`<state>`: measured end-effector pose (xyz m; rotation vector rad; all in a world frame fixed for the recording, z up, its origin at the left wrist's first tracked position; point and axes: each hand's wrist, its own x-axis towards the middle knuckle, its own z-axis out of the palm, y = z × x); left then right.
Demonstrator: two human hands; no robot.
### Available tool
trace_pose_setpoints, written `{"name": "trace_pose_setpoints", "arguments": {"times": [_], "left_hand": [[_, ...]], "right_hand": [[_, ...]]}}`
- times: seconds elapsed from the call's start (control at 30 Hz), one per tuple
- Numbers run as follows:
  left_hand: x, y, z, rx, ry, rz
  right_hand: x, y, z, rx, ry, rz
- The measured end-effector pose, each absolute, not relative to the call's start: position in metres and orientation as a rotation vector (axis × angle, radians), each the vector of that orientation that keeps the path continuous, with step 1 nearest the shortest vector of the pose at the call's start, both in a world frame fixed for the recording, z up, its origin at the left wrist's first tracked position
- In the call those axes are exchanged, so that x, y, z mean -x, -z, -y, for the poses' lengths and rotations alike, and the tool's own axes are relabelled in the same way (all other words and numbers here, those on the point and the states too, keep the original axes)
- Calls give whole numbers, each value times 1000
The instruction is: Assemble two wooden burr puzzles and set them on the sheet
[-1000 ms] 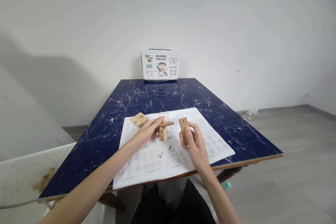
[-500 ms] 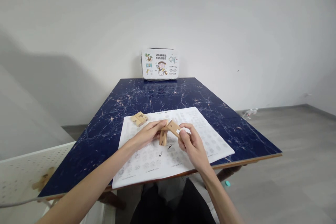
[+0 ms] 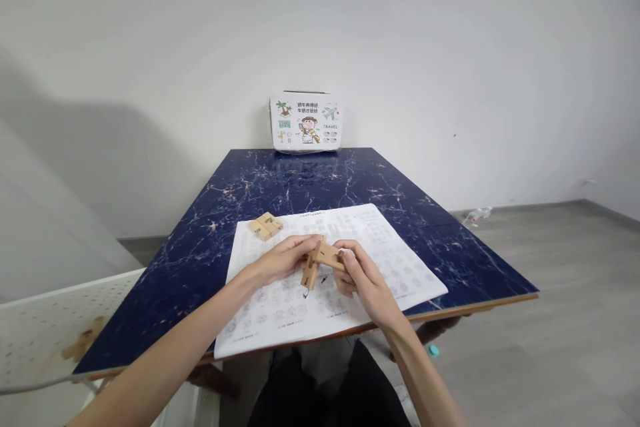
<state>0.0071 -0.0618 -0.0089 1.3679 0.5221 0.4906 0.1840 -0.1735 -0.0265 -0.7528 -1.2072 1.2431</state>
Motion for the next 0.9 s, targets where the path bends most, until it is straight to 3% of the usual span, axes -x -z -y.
{"name": "trace_pose_setpoints", "arguments": {"times": [0.37, 0.9], "left_hand": [[-7, 1, 67, -1344, -480, -522], [-7, 0, 72, -1108, -464, -414]], "right_hand": [[-187, 29, 175, 704, -1361, 1235], [-181, 36, 166, 859, -1214, 1347]]}}
